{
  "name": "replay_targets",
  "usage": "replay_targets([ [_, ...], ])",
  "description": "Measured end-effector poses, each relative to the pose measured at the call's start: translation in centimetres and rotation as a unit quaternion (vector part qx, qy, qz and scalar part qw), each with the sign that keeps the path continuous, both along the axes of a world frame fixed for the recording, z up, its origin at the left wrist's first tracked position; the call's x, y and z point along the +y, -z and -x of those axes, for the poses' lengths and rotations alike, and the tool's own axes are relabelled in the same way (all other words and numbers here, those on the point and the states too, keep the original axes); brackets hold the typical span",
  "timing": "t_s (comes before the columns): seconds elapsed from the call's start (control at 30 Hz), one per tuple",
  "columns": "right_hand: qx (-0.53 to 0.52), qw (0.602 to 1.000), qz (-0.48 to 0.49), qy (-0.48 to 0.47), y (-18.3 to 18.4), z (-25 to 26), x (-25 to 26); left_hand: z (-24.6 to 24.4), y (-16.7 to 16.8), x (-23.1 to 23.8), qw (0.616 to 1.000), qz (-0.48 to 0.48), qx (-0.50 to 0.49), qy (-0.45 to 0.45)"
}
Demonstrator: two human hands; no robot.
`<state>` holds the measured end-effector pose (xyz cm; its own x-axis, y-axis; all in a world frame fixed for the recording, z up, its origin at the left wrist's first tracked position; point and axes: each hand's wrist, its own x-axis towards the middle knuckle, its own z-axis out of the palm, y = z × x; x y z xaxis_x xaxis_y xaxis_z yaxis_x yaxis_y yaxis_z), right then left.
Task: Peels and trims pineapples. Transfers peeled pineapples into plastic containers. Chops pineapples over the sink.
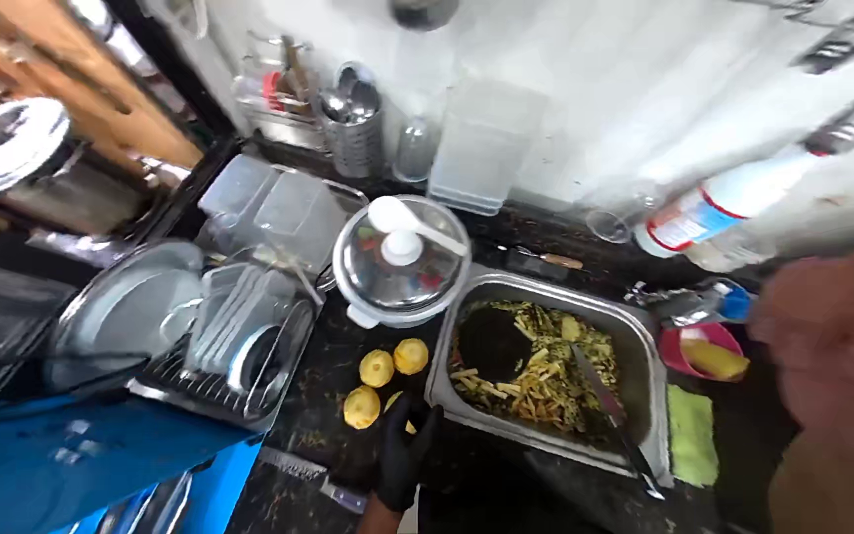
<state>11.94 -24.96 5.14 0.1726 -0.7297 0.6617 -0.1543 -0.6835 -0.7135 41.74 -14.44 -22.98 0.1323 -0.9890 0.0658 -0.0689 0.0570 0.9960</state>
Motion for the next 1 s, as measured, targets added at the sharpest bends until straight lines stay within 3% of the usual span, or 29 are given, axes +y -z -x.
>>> replay_targets([
  [0.07,0.074,0.994,-0.059,0.053,0.4,0.6,2.3,1.4,-0.7,-1.0,0.998,0.003,0.002,0.056],
  [0.13,0.081,0.988,-0.111,0.077,1.8,1.3,3.1,2.9,-1.1,-1.8,0.995,-0.003,0.009,0.099],
  [0.27,0.216,0.943,-0.205,0.148,3.6,1.1,-1.5,6.2,-2.5,-3.1,0.986,-0.014,0.043,0.162],
  [0.43,0.316,0.92,-0.161,0.167,6.6,-1.9,-14.6,9.8,-5.2,-3.5,0.982,0.006,0.083,0.169],
  [0.6,0.385,0.891,-0.154,0.184,8.8,-4.2,-23.7,10.3,-5.1,-2.2,0.972,-0.046,0.138,0.185],
  [0.73,0.401,0.881,-0.163,0.191,9.7,-4.6,-26.3,7.9,-4.0,-1.4,0.974,-0.091,0.153,0.138],
  [0.87,0.429,0.861,-0.152,0.225,7.4,-6.5,-26.1,6.2,-2.7,-1.3,0.973,-0.098,0.175,0.111],
  [1.0,0.423,0.888,0.005,0.179,5.3,-14.8,-23.3,4.8,-2.3,-1.4,0.966,-0.122,0.205,0.095],
])
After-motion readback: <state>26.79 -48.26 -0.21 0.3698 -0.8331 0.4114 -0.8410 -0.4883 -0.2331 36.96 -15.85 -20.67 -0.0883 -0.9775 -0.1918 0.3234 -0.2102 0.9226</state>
